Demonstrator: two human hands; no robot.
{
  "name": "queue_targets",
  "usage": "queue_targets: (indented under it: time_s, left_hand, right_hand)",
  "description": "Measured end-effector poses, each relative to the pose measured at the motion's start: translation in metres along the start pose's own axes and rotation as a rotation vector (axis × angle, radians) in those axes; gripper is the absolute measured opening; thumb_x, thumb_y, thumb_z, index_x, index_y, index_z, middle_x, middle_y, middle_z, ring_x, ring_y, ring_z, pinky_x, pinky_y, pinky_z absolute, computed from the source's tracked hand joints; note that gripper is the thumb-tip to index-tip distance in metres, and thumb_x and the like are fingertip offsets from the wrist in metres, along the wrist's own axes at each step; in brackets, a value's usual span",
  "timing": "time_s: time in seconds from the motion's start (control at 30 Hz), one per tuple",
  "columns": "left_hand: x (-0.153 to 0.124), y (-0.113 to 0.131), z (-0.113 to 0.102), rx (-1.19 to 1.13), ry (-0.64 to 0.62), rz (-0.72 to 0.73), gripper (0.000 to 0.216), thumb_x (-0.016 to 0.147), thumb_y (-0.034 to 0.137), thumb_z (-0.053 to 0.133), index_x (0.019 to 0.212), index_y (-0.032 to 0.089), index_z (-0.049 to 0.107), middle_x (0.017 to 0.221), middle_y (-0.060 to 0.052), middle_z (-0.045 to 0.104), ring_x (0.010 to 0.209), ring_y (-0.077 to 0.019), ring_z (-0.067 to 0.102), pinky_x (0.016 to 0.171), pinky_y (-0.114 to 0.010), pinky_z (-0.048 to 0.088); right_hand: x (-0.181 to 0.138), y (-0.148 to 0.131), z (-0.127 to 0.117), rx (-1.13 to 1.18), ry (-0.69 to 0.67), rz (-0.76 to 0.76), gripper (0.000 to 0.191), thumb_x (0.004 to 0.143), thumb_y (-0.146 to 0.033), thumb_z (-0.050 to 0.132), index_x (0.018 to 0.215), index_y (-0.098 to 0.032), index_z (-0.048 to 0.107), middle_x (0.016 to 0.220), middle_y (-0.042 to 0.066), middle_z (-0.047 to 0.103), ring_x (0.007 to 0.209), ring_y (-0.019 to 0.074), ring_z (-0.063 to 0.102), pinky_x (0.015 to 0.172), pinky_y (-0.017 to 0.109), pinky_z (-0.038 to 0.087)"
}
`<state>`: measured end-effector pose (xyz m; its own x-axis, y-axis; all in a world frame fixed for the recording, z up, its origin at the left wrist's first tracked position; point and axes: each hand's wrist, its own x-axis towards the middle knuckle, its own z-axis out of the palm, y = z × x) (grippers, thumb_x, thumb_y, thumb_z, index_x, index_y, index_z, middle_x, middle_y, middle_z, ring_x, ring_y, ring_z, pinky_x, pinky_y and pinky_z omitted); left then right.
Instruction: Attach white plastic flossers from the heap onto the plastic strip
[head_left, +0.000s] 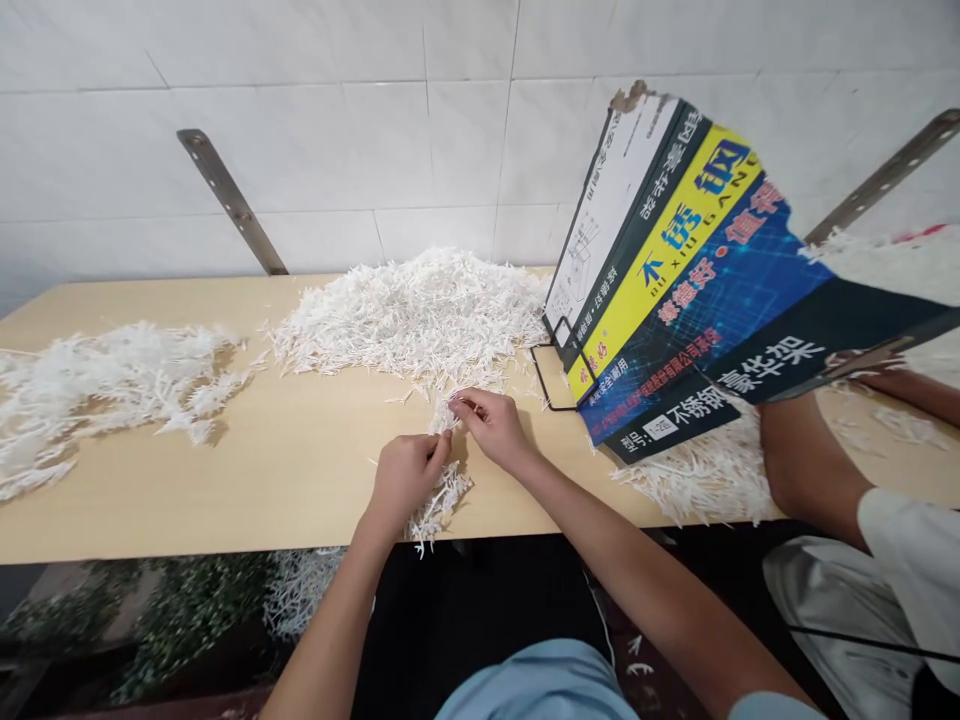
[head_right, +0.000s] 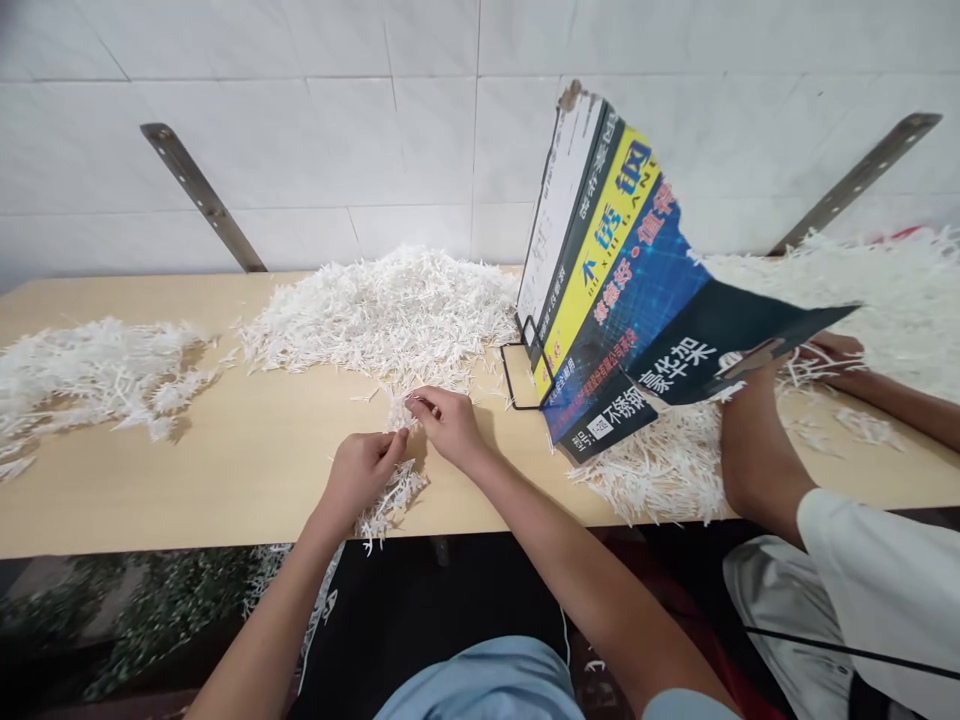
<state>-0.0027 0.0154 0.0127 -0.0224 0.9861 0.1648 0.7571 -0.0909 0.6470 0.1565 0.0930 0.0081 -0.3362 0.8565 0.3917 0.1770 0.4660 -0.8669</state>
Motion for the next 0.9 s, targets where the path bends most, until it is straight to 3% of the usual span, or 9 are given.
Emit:
queue_targets:
  time_s: [0.1, 0.27, 0.33, 0.4, 0.5, 0.57, 0.67, 0.77, 0.9]
  left_hand:
    - [-0.004, -0.001, 0.0, 0.075, -0.014, 0.048, 0.056, 0.103, 0.048, 0.038, 0.054, 0.02, 0.037, 0.048, 0.001, 0.04, 0.047, -0.0124, 0.035, 0.057, -0.031, 0.02]
    - [-0.006, -0.004, -0.005, 0.033, -0.041, 0.083, 0.056, 0.101, 0.045, 0.037, 0.052, 0.021, 0.029, 0.045, 0.001, 0.035, 0.045, -0.0117, 0.031, 0.057, -0.032, 0.021]
    - [-0.007, -0.003, -0.007, 0.003, -0.045, 0.07, 0.056, 0.102, 0.046, 0.037, 0.053, 0.021, 0.028, 0.045, 0.002, 0.034, 0.045, -0.0117, 0.03, 0.057, -0.031, 0.021]
    - [-0.007, -0.001, -0.008, 0.005, -0.055, 0.058, 0.056, 0.102, 0.047, 0.037, 0.054, 0.021, 0.029, 0.046, 0.002, 0.034, 0.046, -0.0119, 0.031, 0.057, -0.032, 0.021]
    - [-0.005, 0.002, -0.008, 0.026, -0.063, 0.053, 0.056, 0.102, 0.048, 0.038, 0.054, 0.021, 0.03, 0.047, 0.002, 0.034, 0.046, -0.0122, 0.031, 0.058, -0.032, 0.02]
    - [-0.004, 0.002, -0.006, 0.025, -0.049, 0.047, 0.055, 0.102, 0.047, 0.038, 0.054, 0.021, 0.031, 0.047, 0.001, 0.035, 0.047, -0.0124, 0.032, 0.058, -0.032, 0.02]
    - [-0.004, 0.002, -0.005, 0.018, -0.038, 0.048, 0.054, 0.101, 0.046, 0.039, 0.054, 0.021, 0.032, 0.048, 0.001, 0.037, 0.048, -0.0125, 0.031, 0.058, -0.032, 0.019]
    - [-0.006, 0.0, -0.006, 0.0, -0.047, 0.046, 0.054, 0.101, 0.045, 0.039, 0.054, 0.021, 0.03, 0.047, 0.001, 0.036, 0.047, -0.0121, 0.03, 0.058, -0.032, 0.02]
    - [-0.007, -0.002, -0.009, -0.078, -0.045, 0.023, 0.056, 0.101, 0.045, 0.039, 0.054, 0.021, 0.024, 0.046, 0.003, 0.028, 0.046, -0.0111, 0.028, 0.057, -0.032, 0.02]
  right_hand:
    - [0.002, 0.01, -0.002, 0.079, 0.083, 0.077, 0.027, 0.094, -0.039, 0.064, 0.076, -0.02, 0.07, 0.067, 0.001, 0.065, 0.063, 0.016, 0.059, 0.06, 0.027, 0.045]
    - [0.01, 0.025, -0.017, 0.017, 0.483, 0.183, 0.036, 0.101, -0.044, 0.048, 0.081, -0.02, 0.066, 0.066, 0.001, 0.061, 0.061, 0.0165, 0.055, 0.057, 0.028, 0.045]
    - [0.012, 0.022, -0.019, -0.101, 0.445, 0.116, 0.032, 0.102, -0.042, 0.048, 0.091, -0.02, 0.069, 0.077, 0.005, 0.068, 0.07, 0.0187, 0.061, 0.067, 0.031, 0.051]
    - [0.013, 0.014, -0.017, -0.221, 0.324, -0.006, 0.029, 0.102, -0.041, 0.053, 0.111, -0.021, 0.071, 0.103, 0.009, 0.074, 0.09, 0.0226, 0.066, 0.085, 0.036, 0.054]
    - [0.008, 0.0, -0.013, -0.249, 0.166, -0.125, 0.04, 0.105, -0.045, 0.047, 0.135, -0.025, 0.064, 0.127, 0.01, 0.07, 0.113, 0.0256, 0.064, 0.1, 0.041, 0.051]
    - [0.003, -0.005, -0.01, -0.18, 0.017, -0.153, 0.042, 0.107, -0.049, 0.041, 0.13, -0.025, 0.067, 0.117, 0.009, 0.073, 0.107, 0.0242, 0.067, 0.095, 0.038, 0.053]
    - [-0.003, -0.004, -0.008, -0.181, -0.118, -0.157, 0.041, 0.106, -0.049, 0.045, 0.096, -0.022, 0.074, 0.084, 0.005, 0.073, 0.079, 0.0205, 0.067, 0.077, 0.033, 0.052]
    - [0.0, 0.005, -0.011, -0.231, -0.017, -0.072, 0.039, 0.105, -0.04, 0.048, 0.078, -0.022, 0.07, 0.071, 0.003, 0.07, 0.067, 0.0189, 0.064, 0.07, 0.031, 0.049]
    - [0.012, 0.015, -0.028, -0.301, 0.332, 0.078, 0.035, 0.104, -0.036, 0.044, 0.089, -0.02, 0.071, 0.083, 0.006, 0.074, 0.077, 0.0223, 0.066, 0.078, 0.034, 0.051]
